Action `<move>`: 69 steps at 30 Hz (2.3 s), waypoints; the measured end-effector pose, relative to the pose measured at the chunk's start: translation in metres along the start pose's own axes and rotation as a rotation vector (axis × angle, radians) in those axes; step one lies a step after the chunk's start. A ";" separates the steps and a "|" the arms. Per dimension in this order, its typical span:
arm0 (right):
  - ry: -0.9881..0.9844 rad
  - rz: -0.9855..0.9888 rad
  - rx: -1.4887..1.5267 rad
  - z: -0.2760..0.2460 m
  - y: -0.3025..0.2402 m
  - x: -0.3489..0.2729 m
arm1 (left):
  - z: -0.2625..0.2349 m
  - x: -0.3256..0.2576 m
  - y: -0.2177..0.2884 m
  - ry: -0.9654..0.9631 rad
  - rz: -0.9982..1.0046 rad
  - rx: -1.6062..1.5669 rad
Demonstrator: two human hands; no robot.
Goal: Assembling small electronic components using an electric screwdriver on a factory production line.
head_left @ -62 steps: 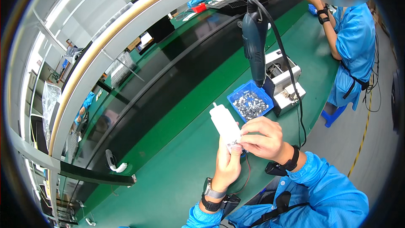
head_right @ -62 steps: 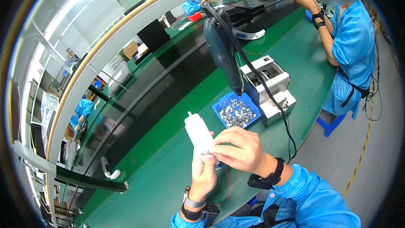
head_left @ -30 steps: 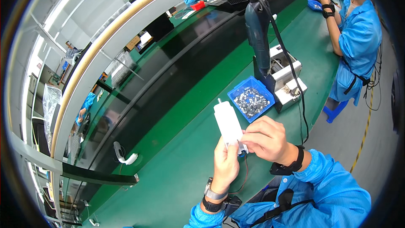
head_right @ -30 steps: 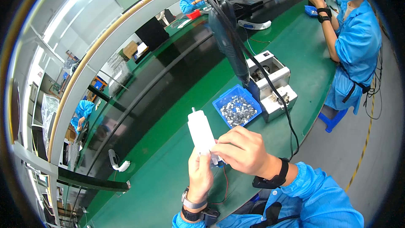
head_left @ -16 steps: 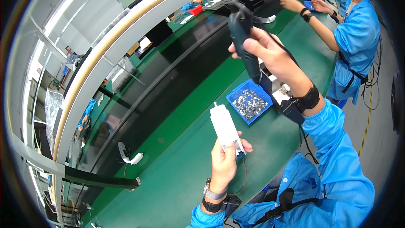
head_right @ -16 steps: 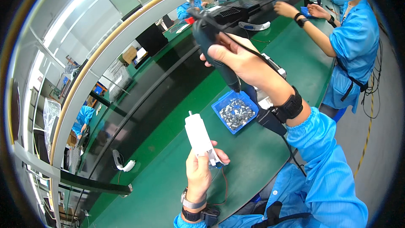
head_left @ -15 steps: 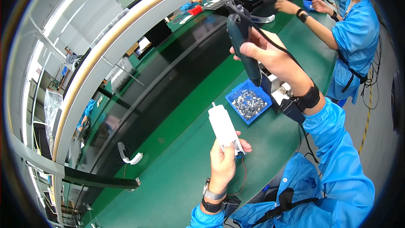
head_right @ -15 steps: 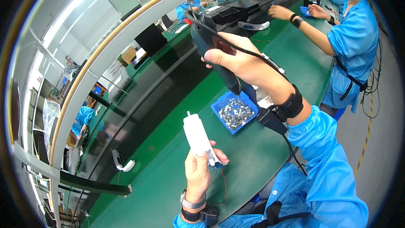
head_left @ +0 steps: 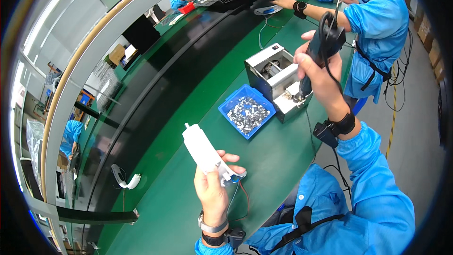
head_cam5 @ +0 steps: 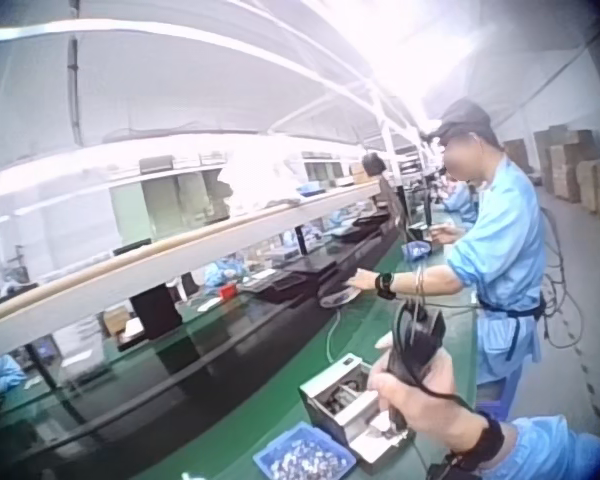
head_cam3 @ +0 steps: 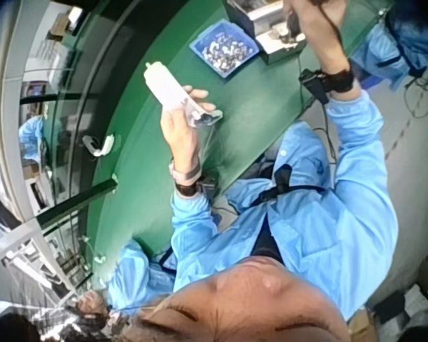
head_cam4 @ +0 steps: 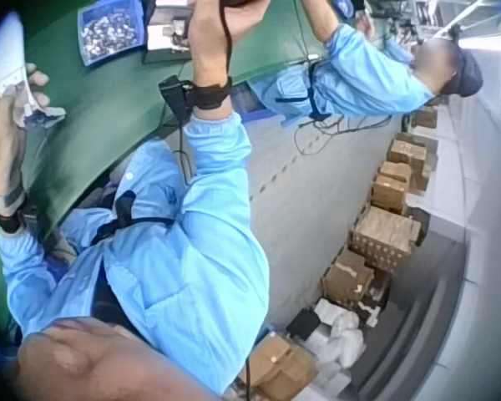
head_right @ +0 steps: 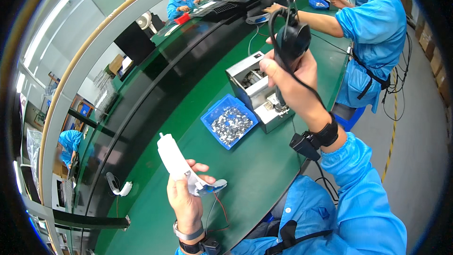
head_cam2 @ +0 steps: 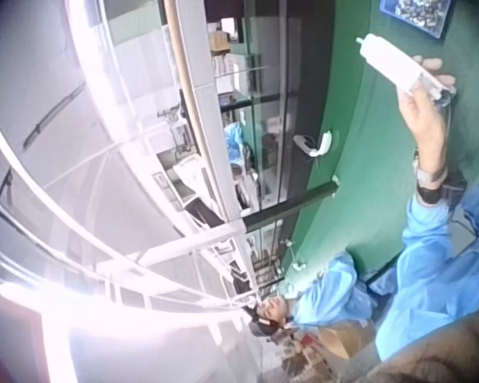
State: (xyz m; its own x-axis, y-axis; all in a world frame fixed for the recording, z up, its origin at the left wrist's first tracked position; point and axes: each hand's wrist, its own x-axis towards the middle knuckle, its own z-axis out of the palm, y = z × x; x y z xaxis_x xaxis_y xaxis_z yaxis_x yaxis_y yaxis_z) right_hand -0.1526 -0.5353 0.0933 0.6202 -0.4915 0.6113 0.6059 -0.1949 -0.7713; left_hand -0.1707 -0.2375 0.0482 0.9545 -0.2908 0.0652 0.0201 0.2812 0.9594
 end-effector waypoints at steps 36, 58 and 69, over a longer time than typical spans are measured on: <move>-0.376 0.067 0.393 0.063 -0.047 -0.014 | -0.008 -0.004 0.005 -0.131 -0.091 -0.062; -0.575 0.165 0.603 0.161 -0.101 -0.043 | -0.012 -0.002 0.001 -0.179 -0.087 -0.039; -0.559 0.218 0.757 0.167 -0.098 -0.056 | -0.013 -0.005 -0.010 -0.071 -0.015 -0.018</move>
State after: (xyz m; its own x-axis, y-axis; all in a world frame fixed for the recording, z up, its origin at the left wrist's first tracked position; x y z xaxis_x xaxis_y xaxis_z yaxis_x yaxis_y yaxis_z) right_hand -0.1637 -0.3469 0.1645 0.7860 0.0611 0.6151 0.4889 0.5476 -0.6791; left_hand -0.1719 -0.2272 0.0350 0.9305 -0.3594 0.0707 0.0401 0.2920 0.9556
